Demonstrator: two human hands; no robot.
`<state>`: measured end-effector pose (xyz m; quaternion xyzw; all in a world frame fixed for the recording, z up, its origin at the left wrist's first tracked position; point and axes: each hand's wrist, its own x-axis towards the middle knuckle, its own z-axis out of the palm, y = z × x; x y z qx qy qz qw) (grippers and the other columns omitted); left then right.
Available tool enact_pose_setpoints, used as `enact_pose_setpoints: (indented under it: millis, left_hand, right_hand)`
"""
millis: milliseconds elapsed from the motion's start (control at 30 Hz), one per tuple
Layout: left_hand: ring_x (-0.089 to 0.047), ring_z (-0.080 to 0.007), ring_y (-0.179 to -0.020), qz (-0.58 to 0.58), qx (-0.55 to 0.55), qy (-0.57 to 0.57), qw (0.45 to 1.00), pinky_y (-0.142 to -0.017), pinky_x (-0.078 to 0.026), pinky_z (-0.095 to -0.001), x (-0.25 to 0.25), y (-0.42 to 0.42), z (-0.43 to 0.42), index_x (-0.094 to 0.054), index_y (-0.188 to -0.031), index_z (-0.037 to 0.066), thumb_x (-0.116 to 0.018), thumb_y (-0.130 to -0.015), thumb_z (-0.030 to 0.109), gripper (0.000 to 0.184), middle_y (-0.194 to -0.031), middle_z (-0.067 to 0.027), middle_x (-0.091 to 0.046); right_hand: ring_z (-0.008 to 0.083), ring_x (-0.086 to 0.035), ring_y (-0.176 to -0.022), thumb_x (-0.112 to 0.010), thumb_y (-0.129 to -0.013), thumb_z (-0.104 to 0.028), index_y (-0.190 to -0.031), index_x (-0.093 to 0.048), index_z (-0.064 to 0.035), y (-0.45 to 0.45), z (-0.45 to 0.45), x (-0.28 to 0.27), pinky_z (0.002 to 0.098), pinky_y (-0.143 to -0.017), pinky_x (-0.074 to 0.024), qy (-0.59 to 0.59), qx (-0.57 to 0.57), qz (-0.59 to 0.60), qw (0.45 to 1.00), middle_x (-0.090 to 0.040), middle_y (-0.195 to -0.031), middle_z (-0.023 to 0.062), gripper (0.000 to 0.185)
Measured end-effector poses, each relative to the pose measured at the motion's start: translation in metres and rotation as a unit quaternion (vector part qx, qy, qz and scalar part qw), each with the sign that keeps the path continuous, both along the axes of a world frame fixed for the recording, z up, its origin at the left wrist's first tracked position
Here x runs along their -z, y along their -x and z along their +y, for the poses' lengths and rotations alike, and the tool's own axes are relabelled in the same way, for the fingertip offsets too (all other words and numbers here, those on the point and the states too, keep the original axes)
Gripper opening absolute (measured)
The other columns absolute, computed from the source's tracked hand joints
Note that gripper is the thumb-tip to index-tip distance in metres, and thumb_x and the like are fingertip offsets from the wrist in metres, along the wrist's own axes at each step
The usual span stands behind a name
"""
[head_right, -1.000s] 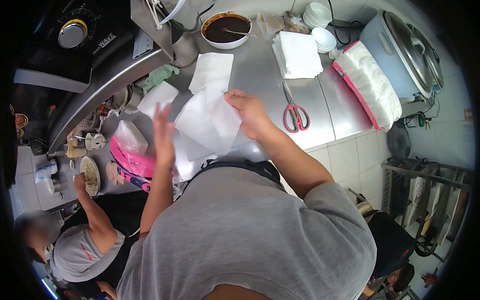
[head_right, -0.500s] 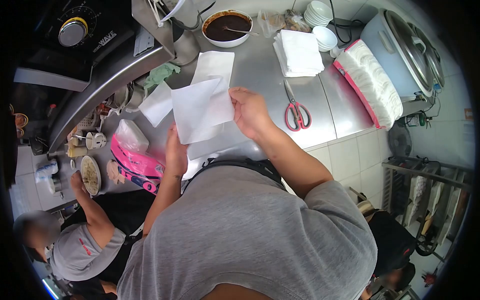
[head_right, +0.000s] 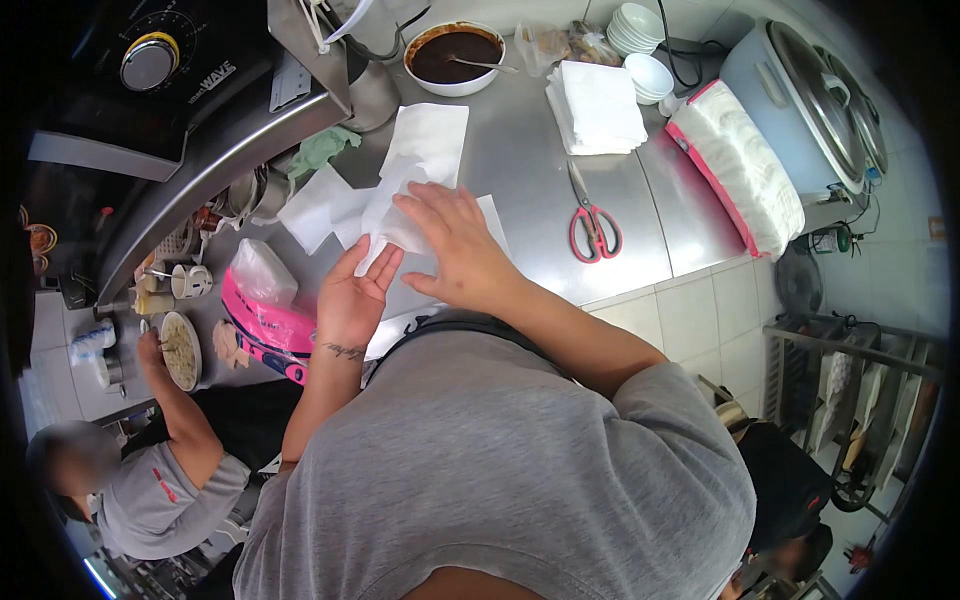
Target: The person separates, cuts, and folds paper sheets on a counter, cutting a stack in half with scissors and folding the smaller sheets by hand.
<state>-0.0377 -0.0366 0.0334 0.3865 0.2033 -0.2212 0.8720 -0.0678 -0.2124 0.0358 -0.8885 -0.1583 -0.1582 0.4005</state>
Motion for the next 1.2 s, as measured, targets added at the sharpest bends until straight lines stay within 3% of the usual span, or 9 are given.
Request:
enact_pose_setpoints:
  millis: [167,267,400,467,533,667,767,1033,1200]
  left_hand:
    - [-0.051,-0.0347,-0.117,-0.017,0.044,0.056,0.997,-0.099,-0.045,-0.0439,-0.02,0.009,0.0,-0.043,-0.124,-0.003,-0.06,-0.089,0.01,0.042,-0.13,-0.017,-0.048]
    - [-0.035,-0.0391,-0.132,-0.274,0.012,-0.144,0.951,-0.107,-0.033,-0.0486,-0.035,0.02,-0.013,-0.041,-0.132,0.003,-0.072,-0.079,0.016,0.063,-0.142,-0.0192,-0.035]
    - [-0.013,-0.0383,-0.142,-0.596,0.124,-0.545,0.577,-0.11,-0.012,-0.0581,-0.058,0.005,-0.001,-0.047,-0.131,0.006,-0.081,-0.064,0.02,0.076,-0.152,-0.018,-0.018]
    - [-0.008,-0.0387,-0.143,-0.567,0.232,-0.556,0.561,-0.109,-0.005,-0.0606,-0.069,0.001,0.001,-0.051,-0.126,0.004,-0.083,-0.059,0.02,0.077,-0.151,-0.019,-0.021]
    - [-0.02,-0.0354,-0.14,-0.583,0.239,-0.532,0.565,-0.111,-0.009,-0.0562,-0.063,-0.009,0.012,-0.052,-0.122,0.002,-0.08,-0.063,0.014,0.066,-0.146,-0.0166,-0.034]
    - [-0.054,-0.0248,-0.116,-0.355,0.265,-0.312,0.84,-0.106,-0.033,-0.0427,-0.039,-0.015,0.035,-0.056,-0.112,-0.001,-0.073,-0.074,0.004,0.042,-0.122,-0.013,-0.06]
    - [-0.063,-0.0155,-0.088,-0.188,0.145,-0.262,0.936,-0.086,-0.049,-0.0295,-0.013,-0.026,0.042,-0.058,-0.106,-0.001,-0.067,-0.08,0.0,0.028,-0.106,-0.0099,-0.066]
    - [-0.064,-0.015,-0.076,-0.159,0.12,-0.394,0.897,-0.07,-0.052,-0.0271,0.155,-0.027,0.071,-0.06,-0.104,-0.003,-0.068,-0.081,0.005,0.025,-0.092,-0.0089,-0.067]
    - [-0.062,-0.0126,-0.069,-0.133,0.107,-0.407,0.897,-0.063,-0.049,-0.0253,0.171,-0.03,0.074,-0.061,-0.099,-0.004,-0.068,-0.082,0.007,0.021,-0.085,-0.0076,-0.067]
  right_hand:
    - [0.0344,-0.047,-0.118,-0.07,-0.072,-0.014,-0.123,-0.051,-0.0078,0.0,0.003,0.006,0.0511,-0.101,-0.0343,0.023,0.058,-0.06,0.996,-0.053,-0.12,0.0149,0.055]
    - [0.0329,-0.058,-0.097,-0.064,-0.077,-0.011,-0.109,-0.059,-0.0047,-0.014,-0.005,0.023,0.0441,-0.087,-0.0445,-0.046,0.025,-0.016,0.999,-0.061,-0.1,0.0159,0.033]
    - [0.0298,-0.061,-0.08,-0.06,-0.082,-0.007,-0.101,-0.061,-0.002,-0.019,-0.023,-0.004,0.0368,-0.074,-0.0472,-0.087,-0.123,0.121,0.981,-0.063,-0.087,0.0139,0.02]
    - [0.0271,-0.061,-0.078,-0.061,-0.082,-0.007,-0.101,-0.061,-0.0012,-0.015,-0.031,-0.029,0.0351,-0.072,-0.0466,-0.105,-0.216,0.225,0.944,-0.063,-0.087,0.0145,0.019]
    - [0.0228,-0.061,-0.08,-0.063,-0.081,-0.008,-0.102,-0.061,-0.0012,-0.019,-0.04,-0.037,0.0332,-0.073,-0.0466,-0.07,-0.26,0.292,0.918,-0.064,-0.089,0.0124,0.022]
    - [0.016,-0.06,-0.086,-0.067,-0.078,-0.009,-0.105,-0.062,-0.001,-0.016,-0.056,-0.032,0.0298,-0.078,-0.0469,-0.202,-0.296,0.372,0.856,-0.066,-0.092,0.0077,0.029]
    - [0.015,-0.06,-0.089,-0.069,-0.075,-0.009,-0.107,-0.062,-0.0005,-0.027,-0.072,-0.005,0.028,-0.082,-0.0464,-0.086,-0.26,0.377,0.885,-0.066,-0.097,0.0063,0.033]
    - [0.0178,-0.061,-0.082,-0.068,-0.073,-0.008,-0.103,-0.062,-0.0039,-0.046,-0.069,0.141,0.0295,-0.073,-0.0488,-0.206,0.088,0.382,0.897,-0.065,-0.094,0.0097,0.031]
    - [0.0236,-0.063,-0.073,-0.072,-0.071,-0.011,-0.103,-0.062,-0.0051,-0.046,-0.063,0.155,0.0336,-0.065,-0.0499,-0.208,0.184,0.347,0.896,-0.065,-0.084,0.0143,0.034]
